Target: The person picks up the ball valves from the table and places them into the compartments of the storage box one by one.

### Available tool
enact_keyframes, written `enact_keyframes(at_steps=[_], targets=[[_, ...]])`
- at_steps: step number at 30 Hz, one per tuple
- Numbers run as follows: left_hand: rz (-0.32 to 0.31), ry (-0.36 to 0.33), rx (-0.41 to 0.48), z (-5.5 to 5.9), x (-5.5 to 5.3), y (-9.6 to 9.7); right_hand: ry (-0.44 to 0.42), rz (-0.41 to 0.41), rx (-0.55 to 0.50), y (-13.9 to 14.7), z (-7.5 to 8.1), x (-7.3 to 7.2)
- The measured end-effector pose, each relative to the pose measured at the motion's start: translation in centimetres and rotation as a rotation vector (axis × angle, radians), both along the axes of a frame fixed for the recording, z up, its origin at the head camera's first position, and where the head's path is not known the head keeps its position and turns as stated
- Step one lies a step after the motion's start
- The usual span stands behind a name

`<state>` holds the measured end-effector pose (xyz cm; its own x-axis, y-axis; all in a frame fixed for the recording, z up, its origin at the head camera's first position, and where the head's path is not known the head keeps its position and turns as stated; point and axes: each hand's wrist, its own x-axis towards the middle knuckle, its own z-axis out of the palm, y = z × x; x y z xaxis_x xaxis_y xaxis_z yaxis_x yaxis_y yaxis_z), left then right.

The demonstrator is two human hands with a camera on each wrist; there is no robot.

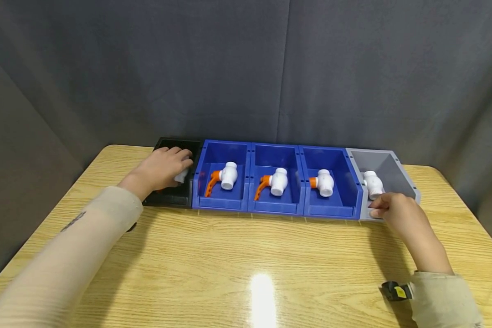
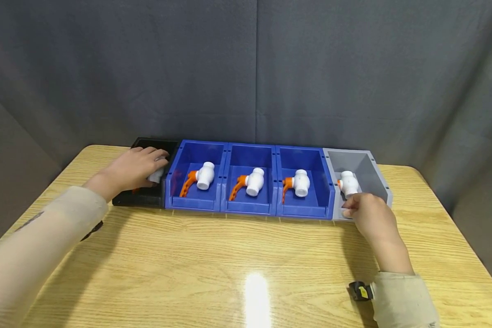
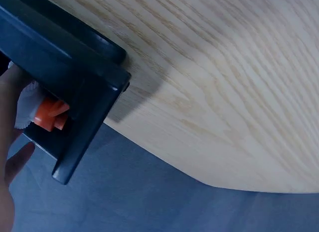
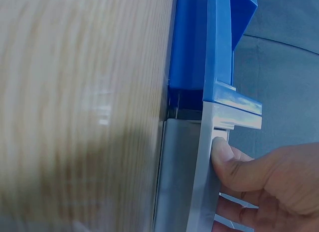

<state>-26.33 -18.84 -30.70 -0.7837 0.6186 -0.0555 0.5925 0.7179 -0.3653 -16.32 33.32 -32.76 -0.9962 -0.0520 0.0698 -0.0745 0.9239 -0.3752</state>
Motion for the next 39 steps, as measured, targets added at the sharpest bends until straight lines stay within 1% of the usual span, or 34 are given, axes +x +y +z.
enact_keyframes(at_steps=[3,5,12,17,19,24,32,39], targets=[[-0.008,-0.009,-0.005,-0.1,0.0,0.1,0.006,0.002,-0.001,-0.1,0.0,0.0],[0.000,-0.018,0.002,-0.2,-0.1,0.1,0.006,0.000,-0.001,-0.2,0.0,0.0],[0.080,-0.092,0.055,-0.7,-0.4,0.0,-0.009,0.000,-0.009,-0.2,-0.1,0.0],[0.107,-0.114,0.092,-0.8,-0.6,0.3,0.005,0.001,-0.008,-0.2,-0.1,0.0],[0.121,-0.133,0.102,-0.8,-0.6,0.4,0.011,0.004,-0.006,-0.1,-0.1,0.1],[0.156,-0.178,0.128,-0.7,-0.4,0.8,0.008,0.002,-0.004,-0.1,-0.1,0.1],[0.180,-0.192,0.139,-0.3,0.2,1.2,0.004,0.001,-0.004,-0.1,0.0,0.1],[0.215,-0.208,0.115,-0.4,0.4,1.4,0.009,0.000,0.001,0.0,0.0,0.1]])
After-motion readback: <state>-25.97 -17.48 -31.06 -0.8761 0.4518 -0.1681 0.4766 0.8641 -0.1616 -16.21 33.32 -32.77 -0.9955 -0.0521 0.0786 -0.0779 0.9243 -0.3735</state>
